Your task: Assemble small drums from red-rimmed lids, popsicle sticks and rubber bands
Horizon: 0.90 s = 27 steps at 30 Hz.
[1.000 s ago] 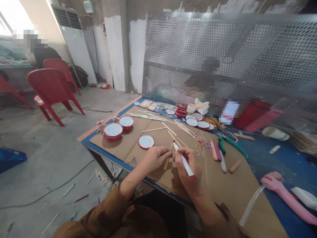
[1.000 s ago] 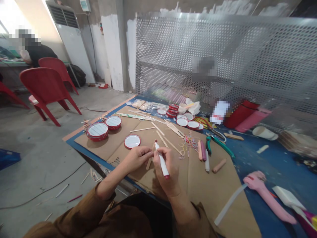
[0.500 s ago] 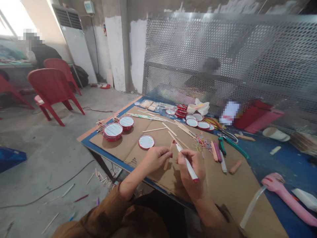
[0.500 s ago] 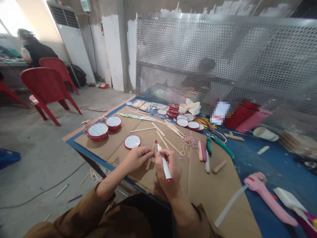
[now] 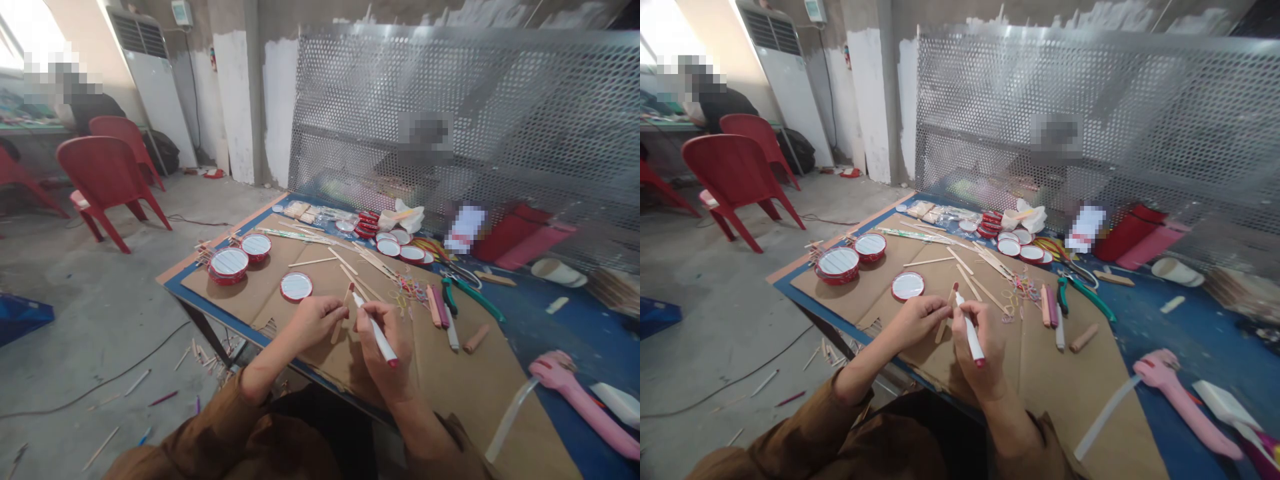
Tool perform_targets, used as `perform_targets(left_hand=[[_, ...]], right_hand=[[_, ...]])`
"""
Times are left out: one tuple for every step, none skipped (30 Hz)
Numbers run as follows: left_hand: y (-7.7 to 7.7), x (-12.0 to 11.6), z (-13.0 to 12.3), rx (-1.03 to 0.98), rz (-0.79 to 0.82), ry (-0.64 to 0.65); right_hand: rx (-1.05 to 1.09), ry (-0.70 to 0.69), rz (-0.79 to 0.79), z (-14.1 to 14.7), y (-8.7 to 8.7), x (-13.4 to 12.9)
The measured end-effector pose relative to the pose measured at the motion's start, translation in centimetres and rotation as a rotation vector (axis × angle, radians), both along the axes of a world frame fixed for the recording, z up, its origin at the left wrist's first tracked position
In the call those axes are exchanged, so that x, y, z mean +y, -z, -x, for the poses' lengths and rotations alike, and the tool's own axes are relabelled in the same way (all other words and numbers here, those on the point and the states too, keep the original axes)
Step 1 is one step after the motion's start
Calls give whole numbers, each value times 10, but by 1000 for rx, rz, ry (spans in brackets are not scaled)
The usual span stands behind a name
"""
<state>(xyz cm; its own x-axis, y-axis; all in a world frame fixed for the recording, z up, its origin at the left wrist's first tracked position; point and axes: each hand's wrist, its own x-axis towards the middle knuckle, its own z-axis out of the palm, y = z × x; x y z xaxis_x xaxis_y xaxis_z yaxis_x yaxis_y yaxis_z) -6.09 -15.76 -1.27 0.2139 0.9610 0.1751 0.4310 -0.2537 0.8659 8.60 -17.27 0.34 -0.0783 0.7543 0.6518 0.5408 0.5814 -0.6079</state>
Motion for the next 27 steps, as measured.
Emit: perform_targets(left_hand=[[0,0,0,4,-2,-1],[0,0,0,9,-5,-2],[0,0,0,16,-6,-4],[0,0,0,21,-5,-4],[0,0,0,23,-4,-3],[0,0,0,22,-3,-2],[0,0,0,17,0,0],[0,0,0,10,3,2],[0,0,0,2,7,4],[0,0,0,-6,9,6],[0,0,0,-11,10,6],[-1,0,0,-14,10,7],[-1,0,0,-15,9,6],[-1,0,0,-14,8,6],[-2,-1,0,-14,8,8],[-3,-1,0,-15,8,8],[-3,-1,0,-15,7,8],[-4,-1,0,-15,6,6],[-5,-2,0,-15,6,2],[-6,-2,0,-15,8,-3],[-6,-2,0,-16,13,-8],[-7,-2,0,-19,21,-12],[-7,-1,0,-25,30,-15],[-7,-1,0,-35,36,-16],[-7,-1,0,-46,38,-15],[-7,0,0,-57,37,-11],[-6,0,0,-65,37,-5]], right_hand=[[4,7,3,0,-1,0],[9,17,0,0,-2,-1],[15,29,-7,0,-2,-1],[19,40,-17,0,-2,-2],[20,46,-23,0,-3,-2],[19,44,-24,-1,-3,-2],[17,34,-19,-1,-2,-2],[15,22,-10,-1,-2,-2],[17,14,-2,-1,-1,-1],[20,4,4,-1,-1,-1],[23,-3,8,-1,0,0],[24,-6,10,0,0,0],[24,-3,7,0,1,0],[25,4,0,0,2,1],[22,10,-9,0,2,1],[18,16,-21,0,3,1],[10,18,-38,0,3,0],[-3,14,-57,0,3,0],[-15,9,-79,0,3,-1],[-26,4,-101,0,3,-1],[-35,2,-123,-1,3,-1],[-42,4,-145,-2,2,-1],[-47,10,-168,-2,2,-1],[-50,19,-188,-3,1,0],[-60,26,-203,-4,1,1],[-75,35,-213,-5,1,3],[-95,47,-214,-6,2,5]])
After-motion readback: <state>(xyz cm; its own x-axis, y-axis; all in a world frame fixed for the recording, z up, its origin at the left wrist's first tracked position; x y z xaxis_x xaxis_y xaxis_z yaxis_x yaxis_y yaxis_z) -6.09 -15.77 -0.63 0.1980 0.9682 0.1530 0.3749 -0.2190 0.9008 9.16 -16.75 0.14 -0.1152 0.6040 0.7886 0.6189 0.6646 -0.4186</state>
